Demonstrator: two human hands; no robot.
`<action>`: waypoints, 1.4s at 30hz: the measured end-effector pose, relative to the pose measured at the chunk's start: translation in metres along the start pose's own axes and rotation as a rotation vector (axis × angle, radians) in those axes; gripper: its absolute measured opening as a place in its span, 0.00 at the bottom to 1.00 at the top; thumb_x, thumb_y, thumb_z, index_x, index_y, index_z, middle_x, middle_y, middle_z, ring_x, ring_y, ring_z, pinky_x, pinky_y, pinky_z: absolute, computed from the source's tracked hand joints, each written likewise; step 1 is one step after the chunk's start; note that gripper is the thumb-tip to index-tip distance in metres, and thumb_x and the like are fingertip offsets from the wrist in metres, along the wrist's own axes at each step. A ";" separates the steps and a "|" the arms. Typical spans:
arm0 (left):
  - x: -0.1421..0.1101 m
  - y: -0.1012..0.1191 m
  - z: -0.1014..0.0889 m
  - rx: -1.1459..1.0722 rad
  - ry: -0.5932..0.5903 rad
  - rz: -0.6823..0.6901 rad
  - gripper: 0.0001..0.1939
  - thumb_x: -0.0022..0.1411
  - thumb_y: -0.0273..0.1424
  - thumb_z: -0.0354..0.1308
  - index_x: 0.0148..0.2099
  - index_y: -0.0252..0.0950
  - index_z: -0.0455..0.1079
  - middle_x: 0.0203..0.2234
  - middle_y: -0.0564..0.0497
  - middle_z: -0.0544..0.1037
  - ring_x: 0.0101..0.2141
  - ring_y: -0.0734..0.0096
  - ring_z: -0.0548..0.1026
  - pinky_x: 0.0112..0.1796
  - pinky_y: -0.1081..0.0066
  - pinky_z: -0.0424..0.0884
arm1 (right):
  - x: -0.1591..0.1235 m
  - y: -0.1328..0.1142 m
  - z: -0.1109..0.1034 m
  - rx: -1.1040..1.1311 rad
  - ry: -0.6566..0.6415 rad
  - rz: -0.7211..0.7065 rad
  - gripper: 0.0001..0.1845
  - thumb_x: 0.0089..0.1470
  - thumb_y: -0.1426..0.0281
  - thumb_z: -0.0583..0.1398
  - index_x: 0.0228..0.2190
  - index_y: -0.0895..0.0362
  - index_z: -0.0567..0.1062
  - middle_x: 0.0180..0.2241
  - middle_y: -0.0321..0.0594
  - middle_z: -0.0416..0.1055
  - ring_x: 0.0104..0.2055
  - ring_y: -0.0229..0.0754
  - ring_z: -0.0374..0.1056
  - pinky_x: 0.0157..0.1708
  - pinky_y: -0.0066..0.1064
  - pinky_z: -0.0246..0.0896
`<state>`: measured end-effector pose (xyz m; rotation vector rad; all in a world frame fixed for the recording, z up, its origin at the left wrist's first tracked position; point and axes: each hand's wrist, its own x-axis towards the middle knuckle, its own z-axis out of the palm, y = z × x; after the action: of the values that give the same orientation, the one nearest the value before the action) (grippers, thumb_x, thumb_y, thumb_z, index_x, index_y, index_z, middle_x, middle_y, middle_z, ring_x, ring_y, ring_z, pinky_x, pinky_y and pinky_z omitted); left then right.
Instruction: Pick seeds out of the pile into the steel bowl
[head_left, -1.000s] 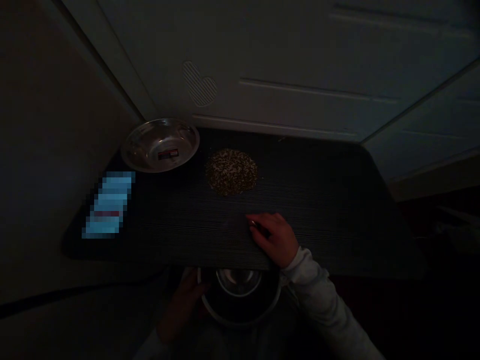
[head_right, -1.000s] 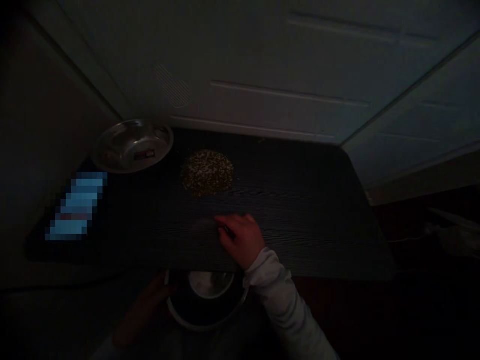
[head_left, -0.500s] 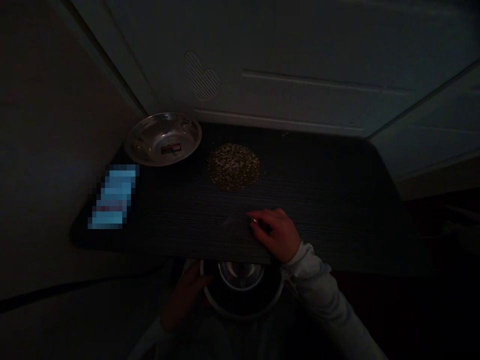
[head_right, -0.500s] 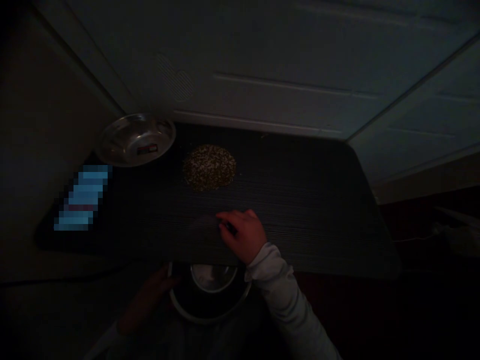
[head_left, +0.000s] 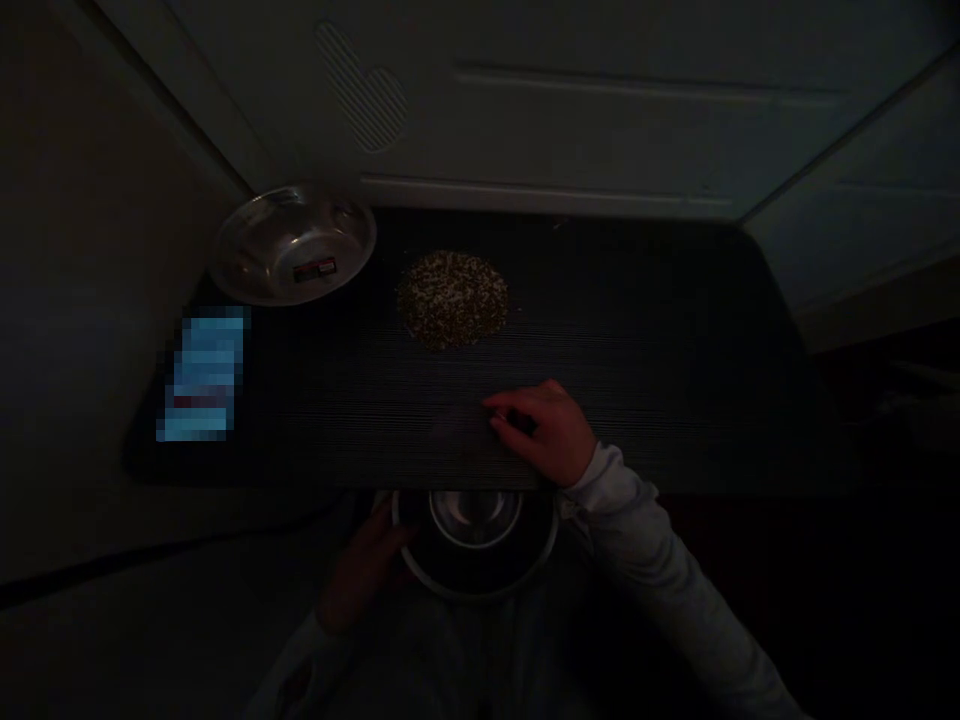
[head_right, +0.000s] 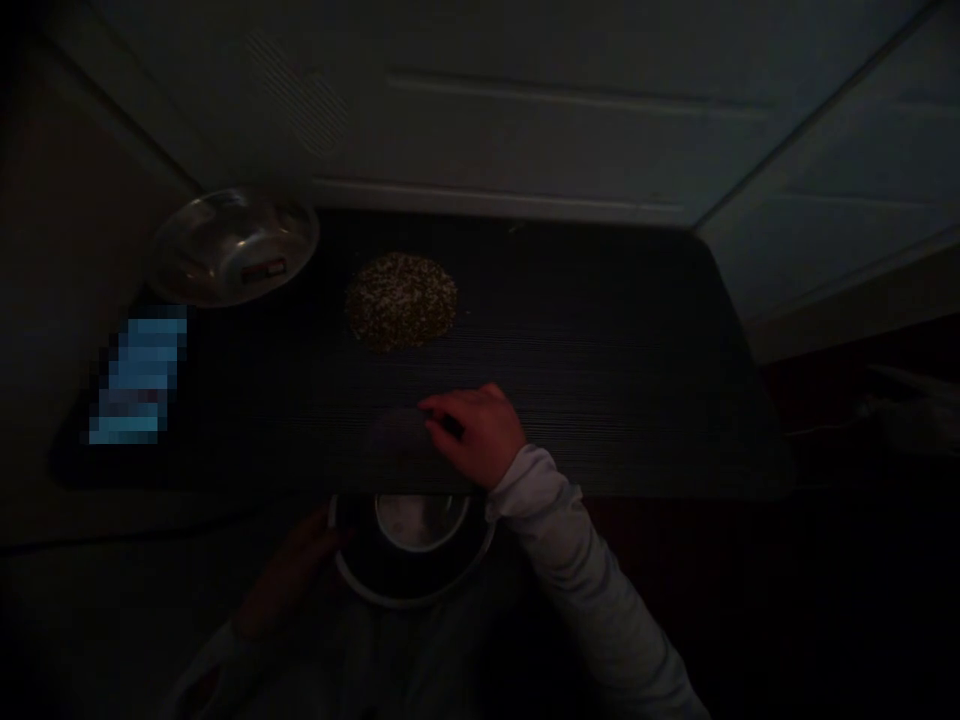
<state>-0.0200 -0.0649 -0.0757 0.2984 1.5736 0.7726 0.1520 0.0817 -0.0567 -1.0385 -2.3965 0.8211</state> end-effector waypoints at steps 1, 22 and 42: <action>0.000 -0.001 0.000 0.010 0.001 0.000 0.23 0.43 0.33 0.55 0.44 0.32 0.64 0.12 0.59 0.64 0.13 0.76 0.59 0.16 0.74 0.55 | 0.000 0.000 0.000 0.001 -0.002 0.001 0.12 0.46 0.70 0.54 0.36 0.55 0.70 0.27 0.33 0.70 0.30 0.33 0.64 0.34 0.29 0.49; 0.011 -0.013 -0.001 0.040 -0.038 0.010 0.17 0.44 0.29 0.54 0.40 0.33 0.66 0.11 0.59 0.64 0.12 0.78 0.59 0.15 0.75 0.55 | -0.009 0.004 -0.003 0.225 0.012 0.057 0.13 0.49 0.67 0.52 0.38 0.53 0.68 0.30 0.35 0.67 0.31 0.34 0.62 0.33 0.27 0.58; 0.011 -0.011 0.000 0.026 -0.050 0.030 0.06 0.44 0.29 0.54 0.28 0.35 0.63 0.10 0.59 0.64 0.11 0.78 0.60 0.14 0.76 0.56 | -0.007 0.003 -0.002 0.196 -0.037 0.034 0.12 0.48 0.67 0.53 0.36 0.53 0.70 0.29 0.34 0.68 0.29 0.33 0.62 0.31 0.27 0.58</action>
<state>-0.0193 -0.0658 -0.0912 0.3587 1.5364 0.7634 0.1590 0.0790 -0.0582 -0.9965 -2.2788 1.0716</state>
